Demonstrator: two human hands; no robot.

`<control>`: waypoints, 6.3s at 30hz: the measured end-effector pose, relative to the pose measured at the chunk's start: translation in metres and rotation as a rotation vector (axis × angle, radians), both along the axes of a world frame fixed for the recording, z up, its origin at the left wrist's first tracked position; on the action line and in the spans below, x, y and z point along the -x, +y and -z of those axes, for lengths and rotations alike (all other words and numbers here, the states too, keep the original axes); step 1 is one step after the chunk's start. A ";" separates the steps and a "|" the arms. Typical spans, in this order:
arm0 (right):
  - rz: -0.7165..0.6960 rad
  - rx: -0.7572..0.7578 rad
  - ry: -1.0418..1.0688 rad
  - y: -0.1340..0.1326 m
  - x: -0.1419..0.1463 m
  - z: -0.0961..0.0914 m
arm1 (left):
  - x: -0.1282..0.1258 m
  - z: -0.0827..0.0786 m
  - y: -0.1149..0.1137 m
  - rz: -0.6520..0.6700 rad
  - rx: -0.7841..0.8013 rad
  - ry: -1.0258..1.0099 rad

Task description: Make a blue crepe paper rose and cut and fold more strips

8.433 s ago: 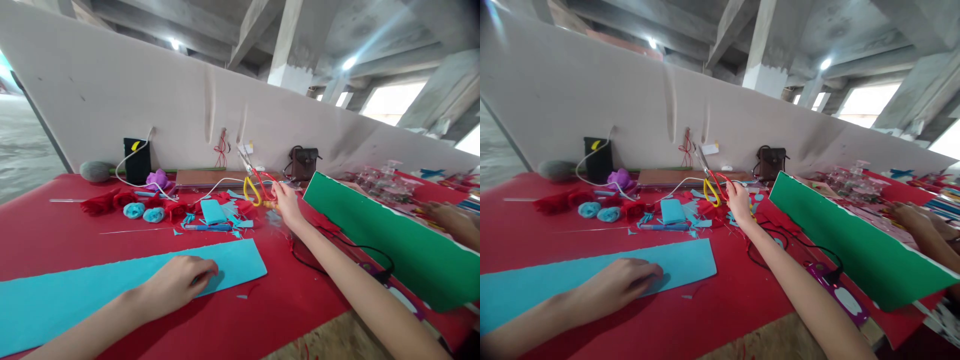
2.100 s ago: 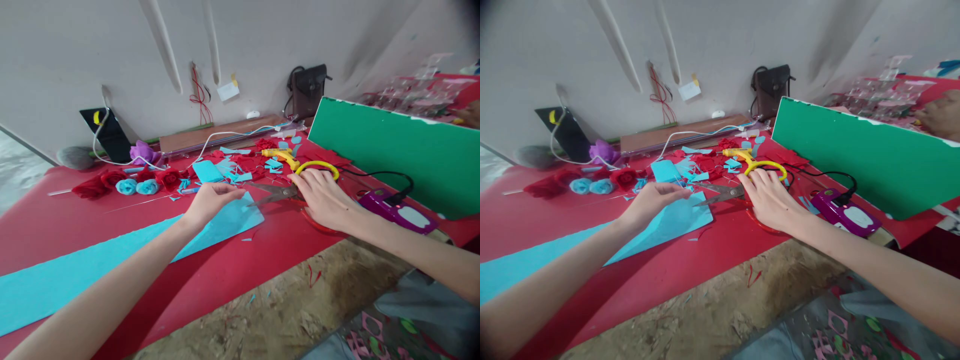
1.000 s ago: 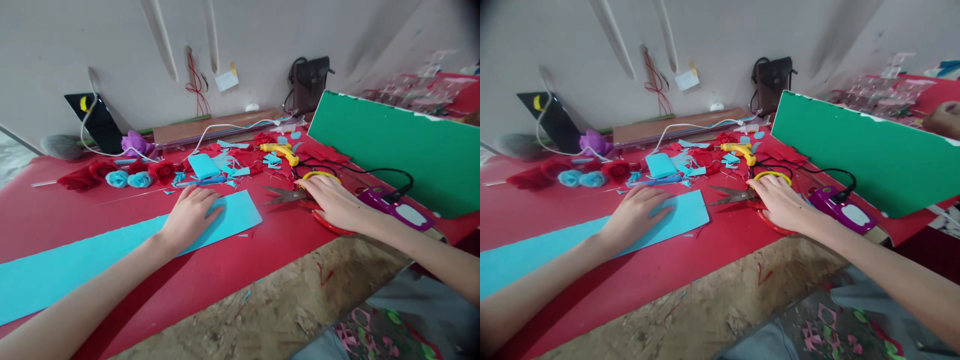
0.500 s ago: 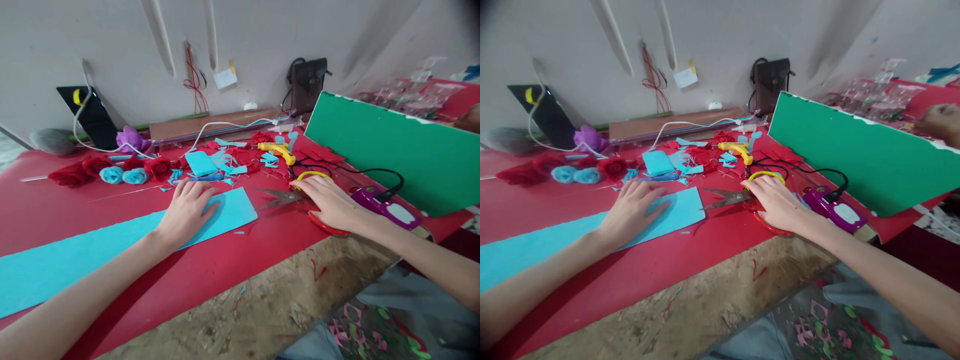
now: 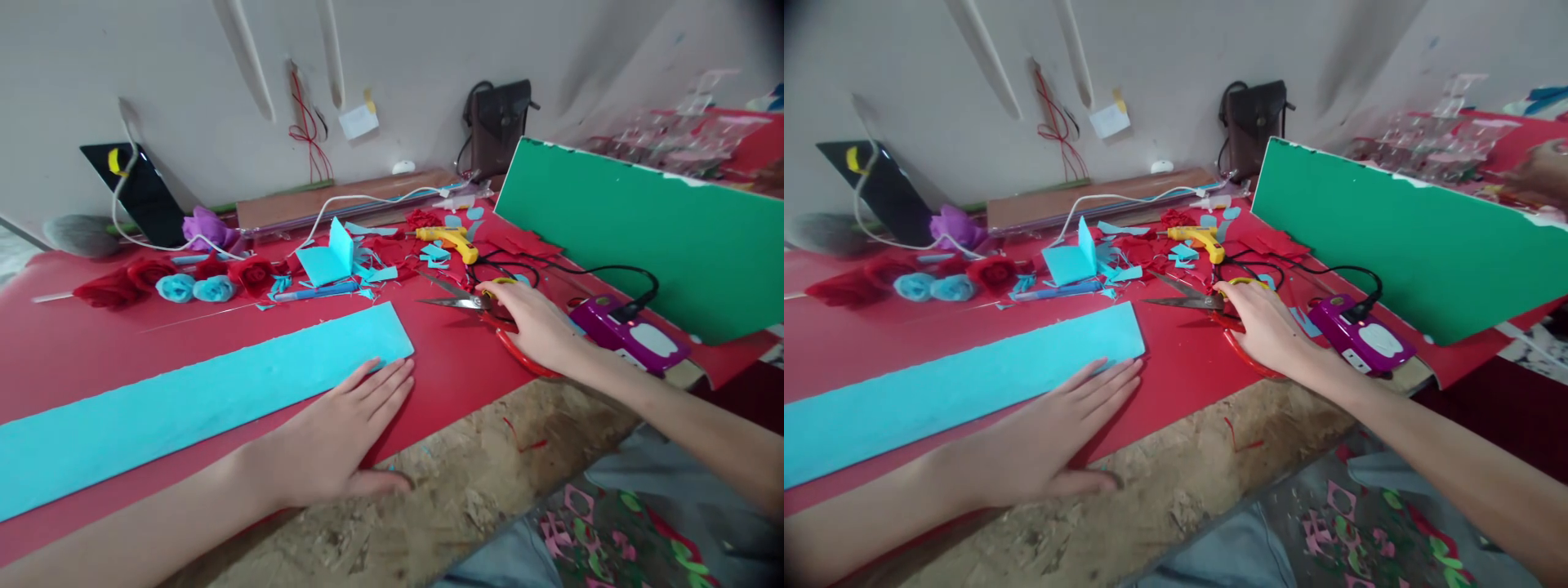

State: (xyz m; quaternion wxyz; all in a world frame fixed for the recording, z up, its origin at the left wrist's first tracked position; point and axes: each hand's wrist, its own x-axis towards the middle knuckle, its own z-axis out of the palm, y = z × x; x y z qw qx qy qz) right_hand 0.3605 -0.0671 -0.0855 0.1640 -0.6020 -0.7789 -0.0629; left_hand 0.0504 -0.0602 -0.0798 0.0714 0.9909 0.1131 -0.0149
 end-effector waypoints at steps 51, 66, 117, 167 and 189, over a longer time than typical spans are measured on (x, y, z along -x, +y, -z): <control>-0.012 0.057 0.236 0.004 -0.005 -0.009 | -0.012 -0.008 0.102 -0.297 -0.124 -0.157; -0.182 0.167 -0.207 0.021 0.006 -0.014 | 0.024 0.009 0.095 -0.455 0.016 -0.494; -0.434 0.260 -0.366 0.009 0.013 -0.024 | 0.026 0.014 0.096 -0.340 -0.052 -0.683; -0.594 0.210 -0.393 0.022 0.012 -0.018 | 0.024 0.018 0.094 -0.052 -0.081 -0.368; -0.732 -0.002 -0.384 0.028 0.005 -0.023 | 0.023 0.017 0.095 -0.046 -0.079 -0.362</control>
